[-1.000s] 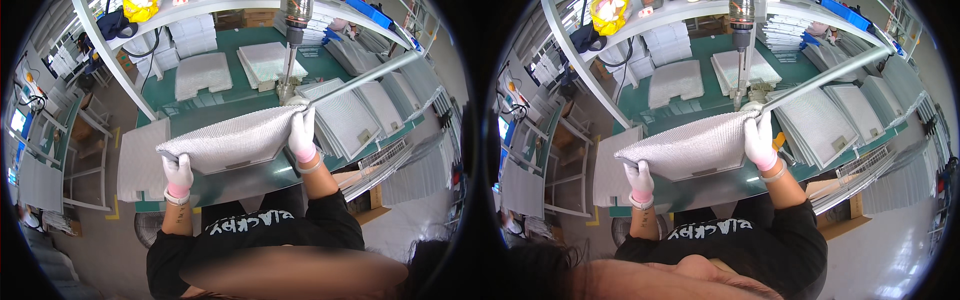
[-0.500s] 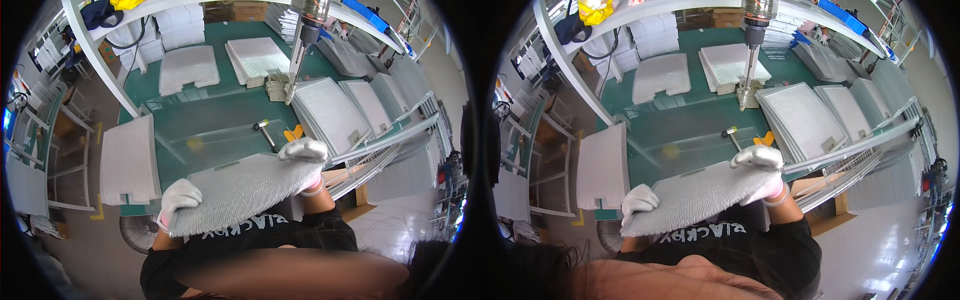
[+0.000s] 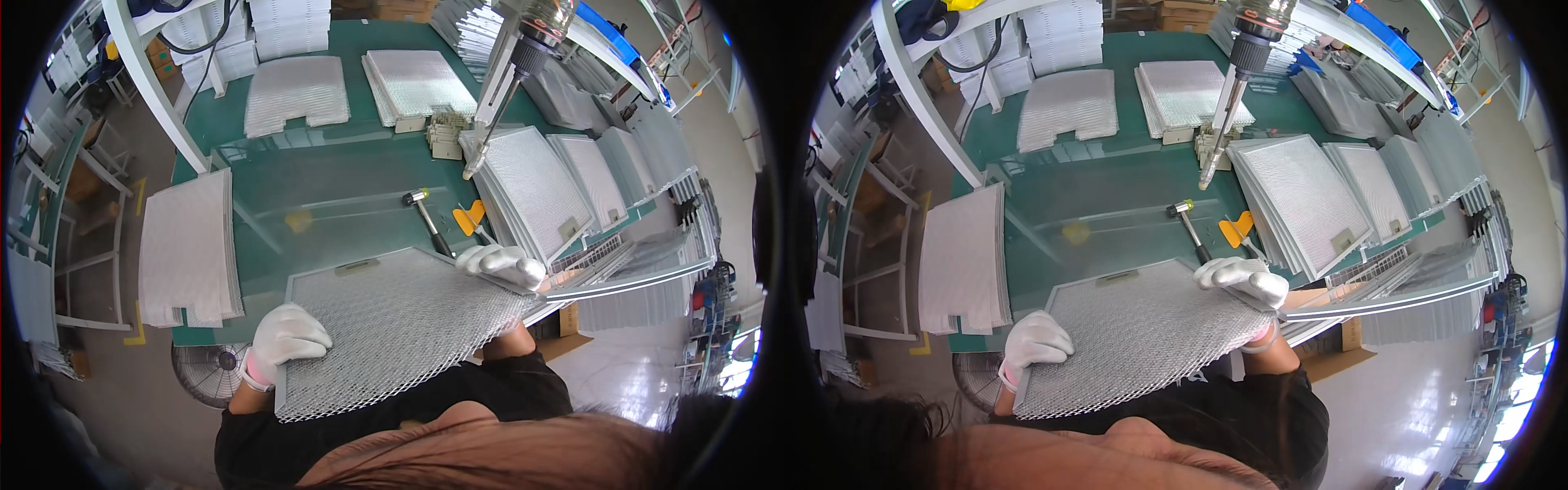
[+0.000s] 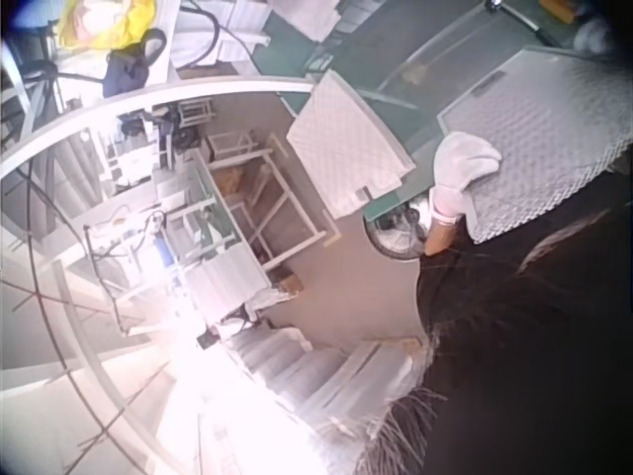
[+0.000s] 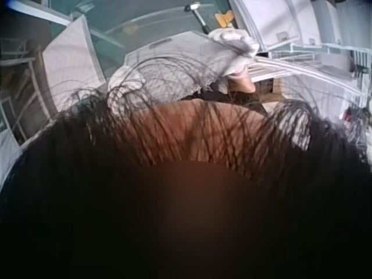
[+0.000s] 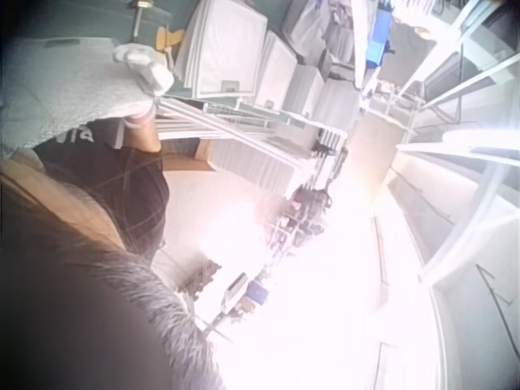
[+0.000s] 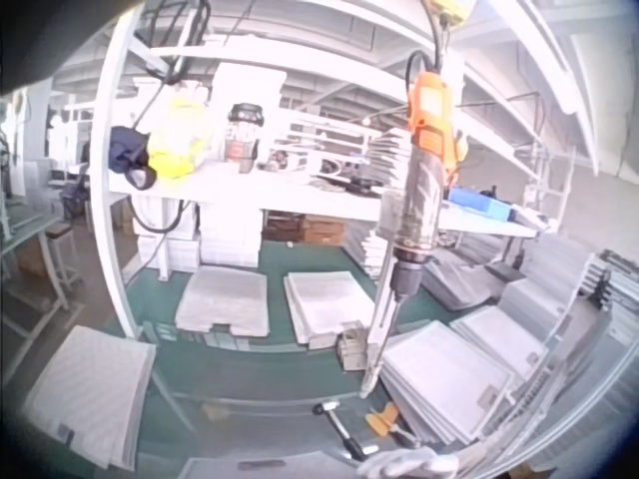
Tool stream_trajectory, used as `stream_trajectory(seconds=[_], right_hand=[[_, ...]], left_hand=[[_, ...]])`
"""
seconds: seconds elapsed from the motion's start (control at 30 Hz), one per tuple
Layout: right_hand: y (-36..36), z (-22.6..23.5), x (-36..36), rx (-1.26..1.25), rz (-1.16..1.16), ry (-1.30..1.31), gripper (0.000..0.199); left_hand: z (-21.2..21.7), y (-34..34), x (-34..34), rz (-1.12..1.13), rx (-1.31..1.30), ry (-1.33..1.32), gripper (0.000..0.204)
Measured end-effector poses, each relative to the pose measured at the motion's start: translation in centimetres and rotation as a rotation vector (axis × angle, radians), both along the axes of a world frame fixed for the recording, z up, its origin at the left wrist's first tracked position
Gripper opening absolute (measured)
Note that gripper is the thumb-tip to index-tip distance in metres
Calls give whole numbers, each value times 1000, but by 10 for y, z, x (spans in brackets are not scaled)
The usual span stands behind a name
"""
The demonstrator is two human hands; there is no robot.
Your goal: Assembling air filters by attaching metal frame pieces to mesh screens and securing them with a mallet.
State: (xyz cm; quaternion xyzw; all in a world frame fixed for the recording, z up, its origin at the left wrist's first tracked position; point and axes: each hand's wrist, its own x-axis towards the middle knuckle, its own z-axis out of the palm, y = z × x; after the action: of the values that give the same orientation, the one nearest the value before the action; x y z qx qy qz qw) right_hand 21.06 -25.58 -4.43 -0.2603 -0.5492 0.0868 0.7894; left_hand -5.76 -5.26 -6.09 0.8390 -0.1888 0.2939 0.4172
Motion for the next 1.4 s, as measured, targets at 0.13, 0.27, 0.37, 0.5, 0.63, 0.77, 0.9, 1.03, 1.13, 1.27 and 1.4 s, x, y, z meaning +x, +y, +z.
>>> stream_trajectory(seconds=[0.13,0.27,0.37,0.5,0.63,0.77,0.9,1.03,1.13,1.27,1.4], right_hand=[[7,3,3,32,-30,-44,40],[7,-12,28,-12,-49,-71,43],[22,-12,34,-84,-183,164,69],[57,-14,61,-28,-191,349,64],[96,-9,49,30,-51,667,32],[107,5,20,-22,29,893,26],[113,-6,11,34,216,964,24],[124,-34,0,-116,303,620,33],[92,-18,12,-383,44,450,33],[30,9,60,-734,-766,-646,27],[-14,-56,122,-1852,-877,-977,29]], left_hand=[[7,-3,1,-21,-45,40,20],[15,-12,7,-139,-78,138,35],[18,-28,22,-135,6,187,50],[31,-61,49,-57,104,163,52],[44,-93,75,-46,234,113,53],[41,-98,110,-283,266,-37,54],[26,-57,132,274,154,-371,47],[14,-12,186,246,-539,128,61],[23,-2,183,219,-413,245,56],[19,4,164,320,-262,322,36],[13,12,165,374,-127,559,37]])
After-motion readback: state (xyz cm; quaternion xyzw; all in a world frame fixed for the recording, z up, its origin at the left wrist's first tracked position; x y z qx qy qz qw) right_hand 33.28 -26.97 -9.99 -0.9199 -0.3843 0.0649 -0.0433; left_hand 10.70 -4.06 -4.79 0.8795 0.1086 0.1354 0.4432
